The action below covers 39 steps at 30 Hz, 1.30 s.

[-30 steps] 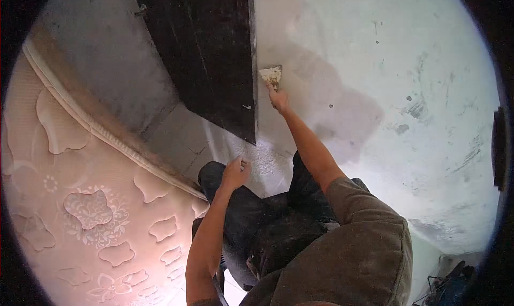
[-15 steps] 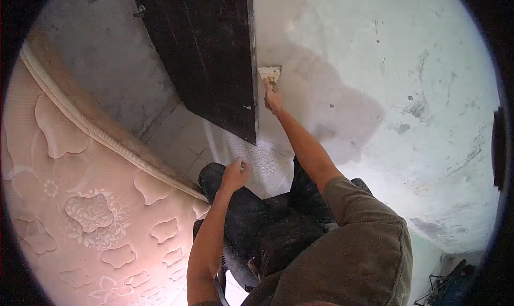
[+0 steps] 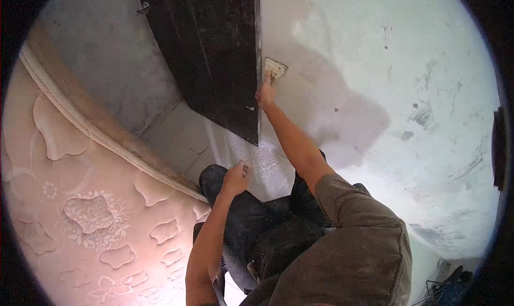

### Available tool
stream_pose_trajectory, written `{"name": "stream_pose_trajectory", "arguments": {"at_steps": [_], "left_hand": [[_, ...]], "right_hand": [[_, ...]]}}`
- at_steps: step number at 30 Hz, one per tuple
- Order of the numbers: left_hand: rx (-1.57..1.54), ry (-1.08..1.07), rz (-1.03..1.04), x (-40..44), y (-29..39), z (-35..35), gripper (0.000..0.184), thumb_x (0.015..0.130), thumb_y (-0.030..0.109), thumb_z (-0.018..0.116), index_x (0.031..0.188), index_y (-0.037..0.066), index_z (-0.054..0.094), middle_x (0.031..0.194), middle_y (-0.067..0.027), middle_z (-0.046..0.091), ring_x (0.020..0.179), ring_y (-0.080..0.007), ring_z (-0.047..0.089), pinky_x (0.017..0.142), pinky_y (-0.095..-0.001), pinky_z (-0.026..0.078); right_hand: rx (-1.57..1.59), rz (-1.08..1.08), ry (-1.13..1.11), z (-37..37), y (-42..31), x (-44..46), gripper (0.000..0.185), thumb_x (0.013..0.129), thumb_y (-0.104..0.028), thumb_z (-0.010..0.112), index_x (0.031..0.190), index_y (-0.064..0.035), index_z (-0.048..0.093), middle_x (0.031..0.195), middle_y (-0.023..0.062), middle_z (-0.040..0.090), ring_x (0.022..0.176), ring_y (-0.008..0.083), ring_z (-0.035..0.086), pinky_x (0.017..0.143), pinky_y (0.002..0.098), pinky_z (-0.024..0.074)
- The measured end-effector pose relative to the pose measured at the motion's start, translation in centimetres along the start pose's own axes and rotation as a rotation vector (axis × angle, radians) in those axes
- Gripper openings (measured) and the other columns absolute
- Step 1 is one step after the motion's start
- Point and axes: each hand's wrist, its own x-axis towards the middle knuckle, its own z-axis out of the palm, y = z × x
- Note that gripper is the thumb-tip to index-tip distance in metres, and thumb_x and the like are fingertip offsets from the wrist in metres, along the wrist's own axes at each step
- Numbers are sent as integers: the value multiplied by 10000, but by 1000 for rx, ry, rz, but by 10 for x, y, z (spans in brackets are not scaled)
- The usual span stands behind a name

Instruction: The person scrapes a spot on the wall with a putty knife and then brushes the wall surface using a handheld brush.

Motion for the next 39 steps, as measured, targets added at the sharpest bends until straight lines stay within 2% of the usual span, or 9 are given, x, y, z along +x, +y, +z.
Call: {"name": "stream_pose_trajectory", "arguments": {"at_steps": [4, 12, 13, 16, 20, 23, 25, 31, 39], "left_hand": [[40, -13, -53, 0, -5, 0, 232, 841, 209, 553, 886, -18, 544, 861, -193, 638, 796, -346, 622, 709, -414, 475], [-54, -29, -13, 2, -4, -1, 205, 861, 182, 570, 940, -7, 563, 854, -166, 639, 744, -290, 631, 680, -368, 485], [-32, -32, -29, 2, -6, 0, 204, 860, 183, 573, 945, -2, 566, 856, -161, 640, 740, -286, 630, 680, -368, 484], [-10, -38, -29, 3, -11, 4, 223, 852, 199, 565, 943, -4, 568, 860, -171, 636, 758, -296, 625, 693, -375, 480], [42, -31, -39, 3, -4, 2, 249, 854, 219, 551, 933, -17, 565, 843, -182, 630, 761, -305, 625, 697, -378, 479], [-7, -1, -26, 0, 3, -3, 250, 857, 217, 551, 911, -26, 558, 823, -181, 631, 742, -297, 628, 682, -381, 482], [-26, -9, -24, 1, -1, -3, 251, 859, 219, 551, 909, -27, 558, 820, -181, 633, 741, -294, 629, 677, -381, 483], [-13, -40, -105, 1, 7, -10, 246, 866, 215, 545, 921, -25, 554, 834, -179, 638, 748, -299, 630, 679, -385, 483], [7, -36, -61, 0, -7, -6, 243, 869, 219, 535, 907, -21, 533, 887, -192, 634, 798, -331, 617, 715, -408, 471]], "right_hand": [[-105, -7, -17, -10, 1, 22, 577, 772, -655, 545, 581, -118, 453, 458, -11, 342, 347, 136, 366, 339, 291, 291], [-284, -460, -50, -31, 57, 81, 530, 862, -540, 505, 524, -148, 392, 447, -15, 356, 347, 130, 361, 333, 305, 278], [-468, -306, -45, -37, 56, 80, 527, 845, -560, 520, 574, -118, 423, 468, -9, 373, 356, 134, 372, 331, 301, 269], [-337, -142, -129, -35, 13, 16, 529, 818, -586, 541, 688, -75, 492, 505, 11, 423, 370, 143, 386, 331, 305, 275], [-348, -81, -68, -31, 12, 12, 547, 789, -603, 568, 800, -58, 518, 529, 26, 448, 380, 149, 395, 336, 306, 292], [-130, -226, -97, -28, 4, -4, 576, 781, -607, 573, 882, -42, 519, 551, 32, 460, 388, 141, 395, 341, 306, 306], [-163, -424, -18, -26, 22, 23, 532, 784, -612, 563, 746, -84, 514, 508, 12, 434, 370, 129, 385, 341, 294, 300], [-230, -226, -137, -42, 37, 48, 536, 802, -578, 567, 494, -205, 338, 425, -32, 353, 327, 101, 339, 322, 268, 253], [-259, -182, -103, -45, 20, 18, 540, 811, -546, 580, 493, -180, 341, 422, -35, 322, 334, 92, 335, 322, 275, 257]]}}
